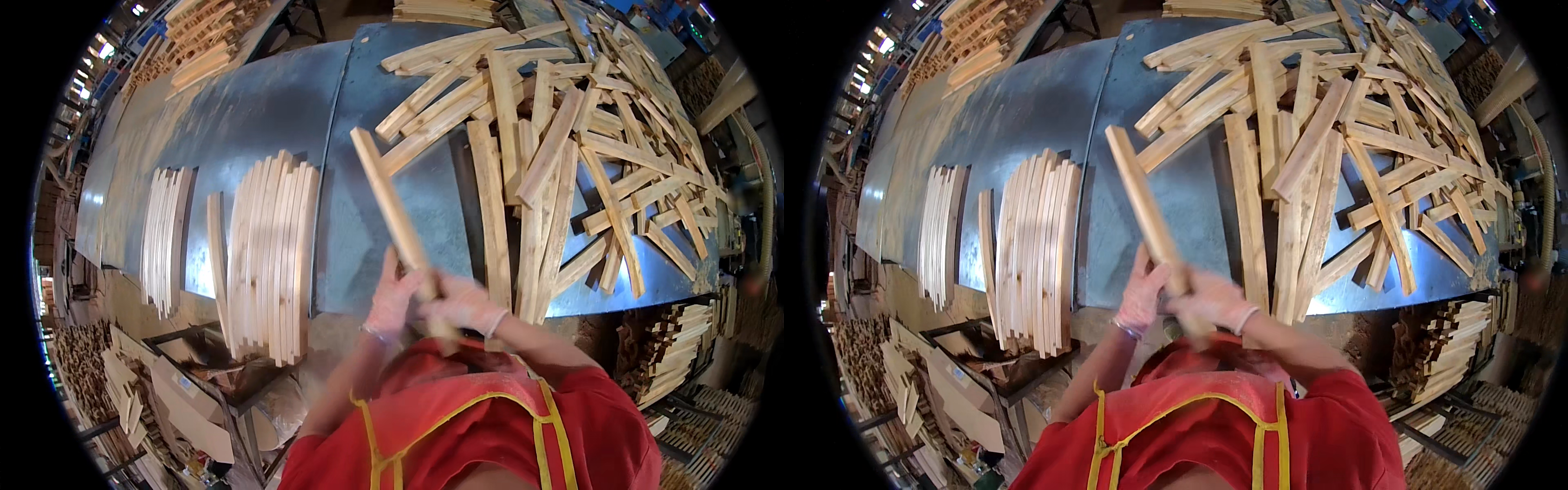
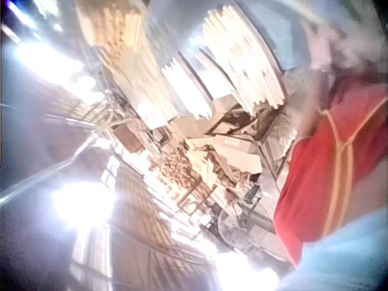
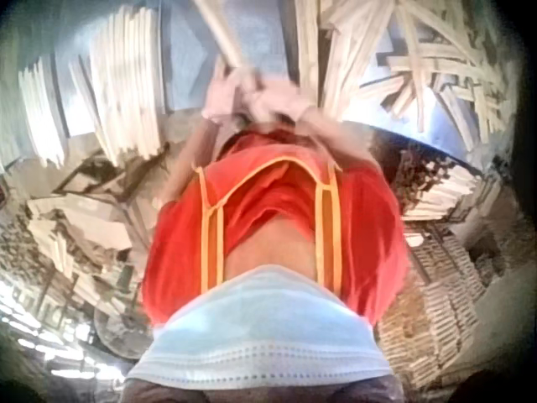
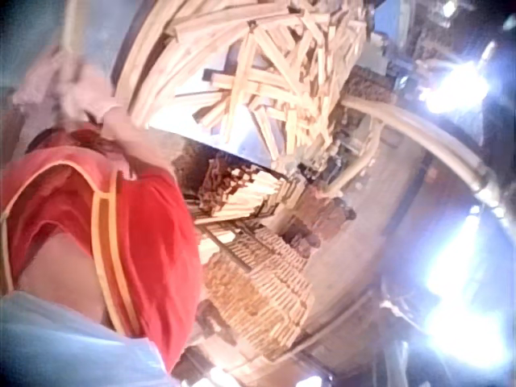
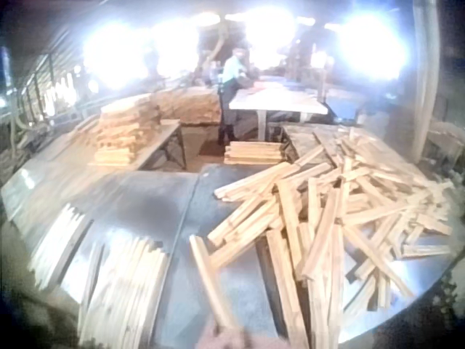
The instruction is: The person sorts a large pile of wooden planks on a metal table, picking them up one by one and arranging them into neat stacks. The worker repeatedly moves planks from a disorganized pile to a sorted stack, occasionally adjusting the alignment of the wood.
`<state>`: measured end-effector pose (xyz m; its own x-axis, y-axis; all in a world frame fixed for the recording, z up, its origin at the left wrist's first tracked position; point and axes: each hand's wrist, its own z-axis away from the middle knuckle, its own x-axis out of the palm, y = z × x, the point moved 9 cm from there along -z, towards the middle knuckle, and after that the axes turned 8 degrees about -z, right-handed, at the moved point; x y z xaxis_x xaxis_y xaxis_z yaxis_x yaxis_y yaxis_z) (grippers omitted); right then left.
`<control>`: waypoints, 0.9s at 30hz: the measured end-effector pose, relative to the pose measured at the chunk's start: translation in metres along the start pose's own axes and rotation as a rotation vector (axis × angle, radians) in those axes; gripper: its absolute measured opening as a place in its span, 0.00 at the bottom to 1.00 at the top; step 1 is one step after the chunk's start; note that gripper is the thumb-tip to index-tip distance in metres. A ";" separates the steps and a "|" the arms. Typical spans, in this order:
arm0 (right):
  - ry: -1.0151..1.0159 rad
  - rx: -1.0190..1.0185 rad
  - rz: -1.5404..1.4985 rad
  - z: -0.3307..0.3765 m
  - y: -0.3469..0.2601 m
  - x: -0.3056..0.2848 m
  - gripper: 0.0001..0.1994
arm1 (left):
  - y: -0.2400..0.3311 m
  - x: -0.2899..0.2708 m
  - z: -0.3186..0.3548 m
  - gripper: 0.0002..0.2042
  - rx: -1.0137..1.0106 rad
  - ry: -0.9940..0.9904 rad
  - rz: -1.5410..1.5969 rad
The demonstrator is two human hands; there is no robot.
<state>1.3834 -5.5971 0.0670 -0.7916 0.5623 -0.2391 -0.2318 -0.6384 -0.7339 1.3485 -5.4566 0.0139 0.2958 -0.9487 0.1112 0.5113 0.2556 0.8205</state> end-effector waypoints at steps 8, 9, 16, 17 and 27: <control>1.085 -0.266 0.467 0.047 -0.018 -0.128 0.37 | 0.024 -0.174 0.036 0.39 0.404 0.692 -1.610; 1.246 -0.196 0.490 0.052 0.016 -0.154 0.35 | 0.026 -0.191 0.032 0.42 0.286 0.625 -1.676; 1.241 0.104 0.190 0.022 0.013 -0.261 0.47 | 0.056 -0.165 0.028 0.41 0.306 0.612 -1.795; 1.204 0.112 0.058 0.008 0.017 -0.270 0.48 | 0.064 -0.138 0.034 0.41 0.340 0.540 -1.746; 1.034 0.104 -0.059 -0.052 0.013 -0.362 0.51 | 0.064 0.062 0.019 0.39 0.545 0.013 -1.493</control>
<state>1.6962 -5.7815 0.1105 0.0822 0.7389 -0.6688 -0.3404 -0.6099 -0.7157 1.3845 -5.5023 0.0836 -0.1776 -0.2731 -0.9455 -0.0008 -0.9607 0.2776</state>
